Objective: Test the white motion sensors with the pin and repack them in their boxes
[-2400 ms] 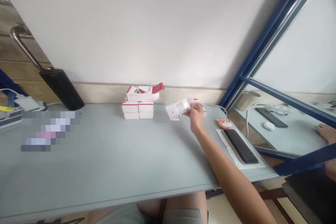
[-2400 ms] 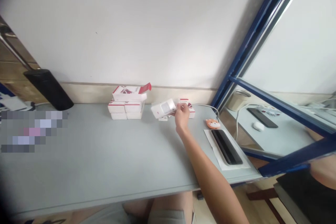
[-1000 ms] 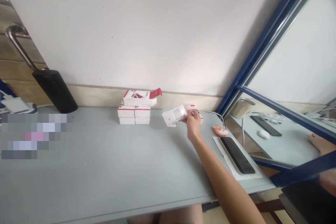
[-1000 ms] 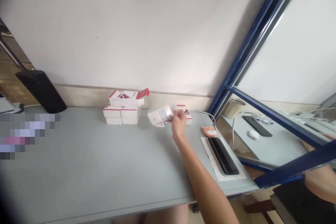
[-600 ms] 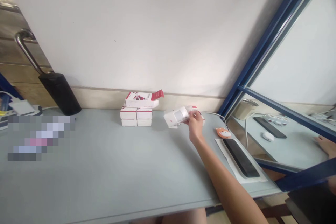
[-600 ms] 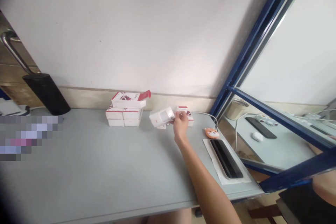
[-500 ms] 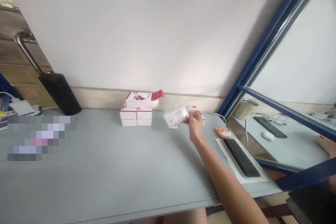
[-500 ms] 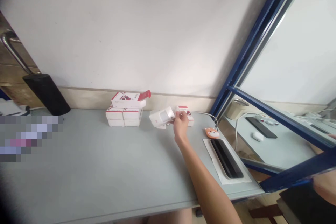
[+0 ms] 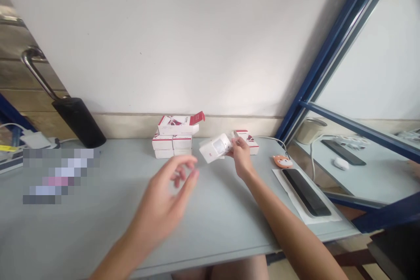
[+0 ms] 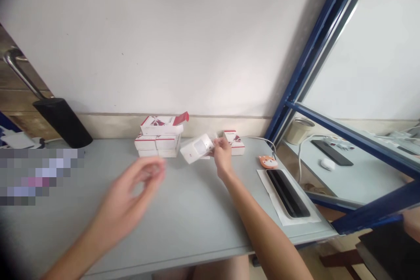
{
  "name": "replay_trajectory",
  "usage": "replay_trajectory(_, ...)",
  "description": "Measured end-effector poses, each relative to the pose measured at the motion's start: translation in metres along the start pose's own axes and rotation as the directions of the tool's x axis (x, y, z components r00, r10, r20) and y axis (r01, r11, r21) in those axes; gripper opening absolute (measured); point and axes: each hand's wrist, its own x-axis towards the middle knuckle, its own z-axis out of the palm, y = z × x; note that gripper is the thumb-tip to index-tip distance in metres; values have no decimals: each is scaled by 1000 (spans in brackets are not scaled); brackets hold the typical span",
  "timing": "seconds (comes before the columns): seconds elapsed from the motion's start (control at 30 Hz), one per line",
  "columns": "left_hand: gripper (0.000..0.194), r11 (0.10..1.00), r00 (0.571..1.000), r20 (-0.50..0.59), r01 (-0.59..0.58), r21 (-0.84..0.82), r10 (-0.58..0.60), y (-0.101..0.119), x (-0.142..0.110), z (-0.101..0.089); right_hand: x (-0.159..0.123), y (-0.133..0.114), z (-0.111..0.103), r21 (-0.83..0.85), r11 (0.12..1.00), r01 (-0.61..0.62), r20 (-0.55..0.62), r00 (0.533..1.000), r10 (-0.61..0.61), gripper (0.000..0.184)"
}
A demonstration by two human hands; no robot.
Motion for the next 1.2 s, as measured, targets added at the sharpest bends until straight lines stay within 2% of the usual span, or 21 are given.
replay_trajectory(0.07,54,969,974,120,210,-134,-194,-14,31,19,-9,0,6,3,999,-46,70,996,45,43)
replay_trajectory(0.13,60,867,896,296,412,-280,-330,-29,52,34,-17,-1,11,-5,996,-84,146,986,83,44)
replay_trajectory(0.2,58,793,864,402,463,-395,-304,-45,64,43,-22,-3,14,-20,995,-103,209,972,105,44)
replay_trajectory(0.27,56,732,854,453,476,-487,-255,-61,70,46,-23,-7,14,-37,994,-103,247,963,109,44)
replay_trajectory(0.37,49,620,834,509,519,-589,-215,-82,73,43,-22,-18,11,-95,993,-72,301,949,97,45)
replay_trajectory(0.47,42,498,798,558,587,-638,-226,-94,75,37,-18,-27,5,-130,991,-29,358,931,74,45)
replay_trajectory(0.53,43,438,778,580,620,-651,-240,-94,74,33,-11,-31,0,-97,995,9,317,948,22,43)
replay_trajectory(0.63,47,383,741,615,669,-637,-270,-91,73,28,10,-30,-10,-93,990,103,83,992,-95,44)
replay_trajectory(0.67,50,366,728,628,683,-632,-275,-91,72,28,19,-28,-13,-153,981,120,8,993,-120,44)
replay_trajectory(0.73,55,342,710,649,702,-625,-272,-92,71,27,38,-22,-15,-368,923,113,-25,991,-131,44)
replay_trajectory(0.8,58,324,709,652,704,-632,-271,-93,71,27,55,-15,-12,-503,857,107,24,994,-109,44)
replay_trajectory(0.87,51,296,711,647,703,-647,-275,-95,71,28,67,-10,-6,-588,799,124,82,992,-94,41)
replay_trajectory(0.97,40,238,729,641,684,-689,-241,-94,71,29,73,-9,8,-680,704,207,134,978,-158,39)
replay_trajectory(1.07,38,206,743,638,669,-714,-204,-95,72,29,62,-15,19,-713,623,321,163,940,-298,43)
replay_trajectory(1.13,39,204,747,637,665,-719,-190,-96,72,29,46,-19,25,-709,571,415,228,900,-371,35)
replay_trajectory(1.17,40,210,749,637,662,-719,-181,-96,72,29,36,-20,27,-694,560,453,276,886,-373,29)
replay_trajectory(1.2,41,218,753,635,658,-721,-173,-96,71,30,24,-20,29,-668,577,469,340,883,-324,25)
